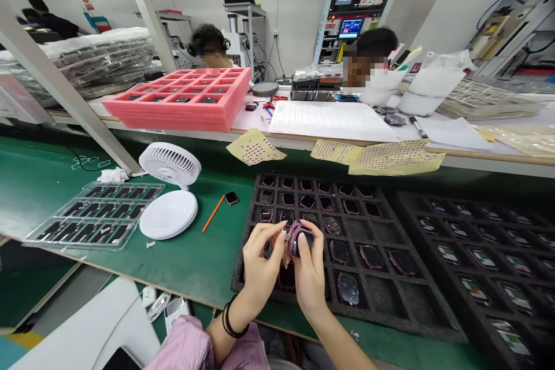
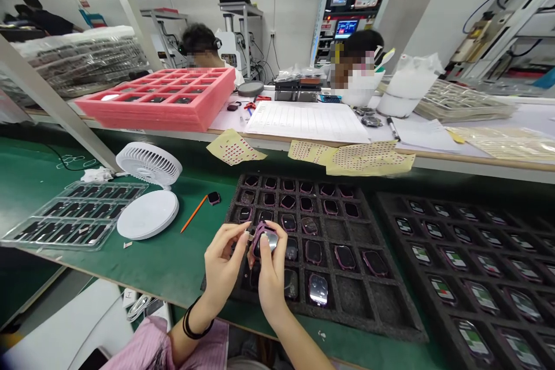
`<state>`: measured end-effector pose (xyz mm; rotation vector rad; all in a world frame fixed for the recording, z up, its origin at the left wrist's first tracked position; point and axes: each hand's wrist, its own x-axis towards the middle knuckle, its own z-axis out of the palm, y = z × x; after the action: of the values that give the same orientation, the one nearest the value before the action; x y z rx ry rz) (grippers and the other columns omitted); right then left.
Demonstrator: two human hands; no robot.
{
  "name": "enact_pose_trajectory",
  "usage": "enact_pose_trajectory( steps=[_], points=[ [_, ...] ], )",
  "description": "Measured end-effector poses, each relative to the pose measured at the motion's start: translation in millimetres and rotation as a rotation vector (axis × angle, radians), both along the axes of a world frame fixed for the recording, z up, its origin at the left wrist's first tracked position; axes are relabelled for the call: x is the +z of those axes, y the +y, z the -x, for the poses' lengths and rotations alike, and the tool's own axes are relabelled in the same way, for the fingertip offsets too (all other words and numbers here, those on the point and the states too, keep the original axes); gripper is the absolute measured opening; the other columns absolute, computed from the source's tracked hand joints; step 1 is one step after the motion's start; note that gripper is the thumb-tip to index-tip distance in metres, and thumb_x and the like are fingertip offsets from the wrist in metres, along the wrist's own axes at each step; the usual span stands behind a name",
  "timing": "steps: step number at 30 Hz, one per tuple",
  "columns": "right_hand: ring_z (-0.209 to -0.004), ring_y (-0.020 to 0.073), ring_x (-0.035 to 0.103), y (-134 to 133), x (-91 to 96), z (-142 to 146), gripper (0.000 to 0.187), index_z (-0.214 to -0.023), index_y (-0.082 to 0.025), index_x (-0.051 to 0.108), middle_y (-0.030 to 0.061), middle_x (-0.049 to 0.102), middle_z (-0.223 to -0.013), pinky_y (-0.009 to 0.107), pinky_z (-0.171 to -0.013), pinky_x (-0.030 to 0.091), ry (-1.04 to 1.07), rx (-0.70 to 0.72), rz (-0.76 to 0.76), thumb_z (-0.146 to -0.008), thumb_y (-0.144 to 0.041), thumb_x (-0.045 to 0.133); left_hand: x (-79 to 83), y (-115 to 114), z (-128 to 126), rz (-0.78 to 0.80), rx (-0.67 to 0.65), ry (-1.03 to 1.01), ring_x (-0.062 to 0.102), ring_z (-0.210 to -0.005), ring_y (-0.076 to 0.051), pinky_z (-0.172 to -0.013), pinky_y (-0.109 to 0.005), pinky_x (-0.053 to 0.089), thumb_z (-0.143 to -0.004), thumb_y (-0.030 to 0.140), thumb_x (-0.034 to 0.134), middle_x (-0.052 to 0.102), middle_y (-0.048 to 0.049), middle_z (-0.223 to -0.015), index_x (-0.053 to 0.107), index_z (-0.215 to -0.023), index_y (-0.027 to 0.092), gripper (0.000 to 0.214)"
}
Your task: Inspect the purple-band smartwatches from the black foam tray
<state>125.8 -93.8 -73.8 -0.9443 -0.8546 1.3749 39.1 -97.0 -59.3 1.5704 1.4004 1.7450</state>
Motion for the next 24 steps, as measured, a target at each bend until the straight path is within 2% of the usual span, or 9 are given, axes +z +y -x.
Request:
enact_pose_trajectory(
  steps=[2, 6, 10, 13, 17, 19, 24],
  points=[
    [-0.075, 0.0163, 0.051, -1.2, -0.8, 0.8, 0.036, -0.115, -0.03, 0.041, 0.0045, 0.05, -0.106, 0.03, -0.066, 0.047, -0.024, -0.008, -0.01, -0.087, -0.05, 0.052, -1.6, -1.4, -0.4, 0.025, -0.012, -0.029, 0.061, -0.077, -0.014, -0.067, -0.025, 0.051, -0.088, 0.023, 0.057, 0.062, -0.0047, -0.089, 0.069, -0.103, 0.021, 0.019],
    [-0.102, 0.0213, 0.051, -2.3, -4.9, 1.6, 0.035, -0.116, -0.029, 0.043, 0.0066, 0.049, -0.117, 0.036, -0.086, 0.044, -0.125, -0.069, -0.083, -0.088, -0.048, 0.05, -5.9, -4.1, -5.7, 0.065, -0.042, -0.082, 0.059, -0.073, -0.013, -0.066, -0.026, 0.051, -0.087, 0.026, 0.059, 0.06, -0.0037, -0.085, 0.07, -0.104, 0.023, 0.02],
    [-0.109, 0.0226, 0.049, -0.5, -9.3, -0.3, 0.031, -0.116, -0.028, 0.044, 0.0064, 0.047, -0.119, 0.041, -0.097, 0.037, -0.216, -0.163, -0.148, -0.09, -0.045, 0.048, -10.3, -5.1, -11.5, 0.089, -0.071, -0.1, 0.056, -0.074, -0.014, -0.065, -0.026, 0.049, -0.089, 0.032, 0.055, 0.059, -0.0052, -0.086, 0.07, -0.11, 0.024, 0.026],
    [-0.112, 0.0228, 0.046, 0.2, -9.5, -4.4, 0.028, -0.114, -0.027, 0.045, 0.0065, 0.046, -0.12, 0.043, -0.101, 0.032, -0.279, -0.242, -0.191, -0.091, -0.043, 0.047, -12.3, -6.8, -13.1, 0.167, -0.231, -0.107, 0.048, -0.063, -0.013, -0.057, -0.026, 0.044, -0.092, 0.042, 0.048, 0.055, -0.004, -0.071, 0.065, -0.119, 0.021, 0.039],
    [-0.111, 0.024, 0.047, -2.5, -11.6, -10.3, 0.029, -0.114, -0.025, 0.044, 0.0081, 0.047, -0.118, 0.044, -0.1, 0.034, -0.335, -0.266, -0.196, -0.091, -0.044, 0.046, -14.1, -11.0, -10.4, 0.357, -0.519, -0.282, 0.026, -0.044, -0.008, -0.042, -0.021, 0.027, -0.091, 0.054, 0.042, 0.033, 0.0053, -0.049, 0.053, -0.132, 0.015, 0.058],
    [-0.11, 0.0243, 0.048, -4.0, -15.2, -11.6, 0.03, -0.115, -0.025, 0.043, 0.0086, 0.046, -0.117, 0.043, -0.097, 0.036, -0.319, -0.259, -0.181, -0.091, -0.044, 0.045, -14.4, -12.6, -7.1, 0.39, -0.578, -0.296, 0.022, -0.042, -0.006, -0.041, -0.021, 0.022, -0.089, 0.056, 0.043, 0.027, 0.0072, -0.048, 0.051, -0.134, 0.014, 0.061],
    [-0.109, 0.0241, 0.049, -4.7, -19.5, -9.5, 0.028, -0.113, -0.026, 0.043, 0.0084, 0.048, -0.116, 0.041, -0.092, 0.04, -0.316, -0.223, -0.142, -0.091, -0.044, 0.045, -17.1, -10.0, 4.9, 0.45, -0.697, -0.259, 0.022, -0.041, -0.005, -0.042, -0.02, 0.022, -0.091, 0.053, 0.043, 0.029, 0.0087, -0.047, 0.042, -0.139, 0.015, 0.061]
  ],
)
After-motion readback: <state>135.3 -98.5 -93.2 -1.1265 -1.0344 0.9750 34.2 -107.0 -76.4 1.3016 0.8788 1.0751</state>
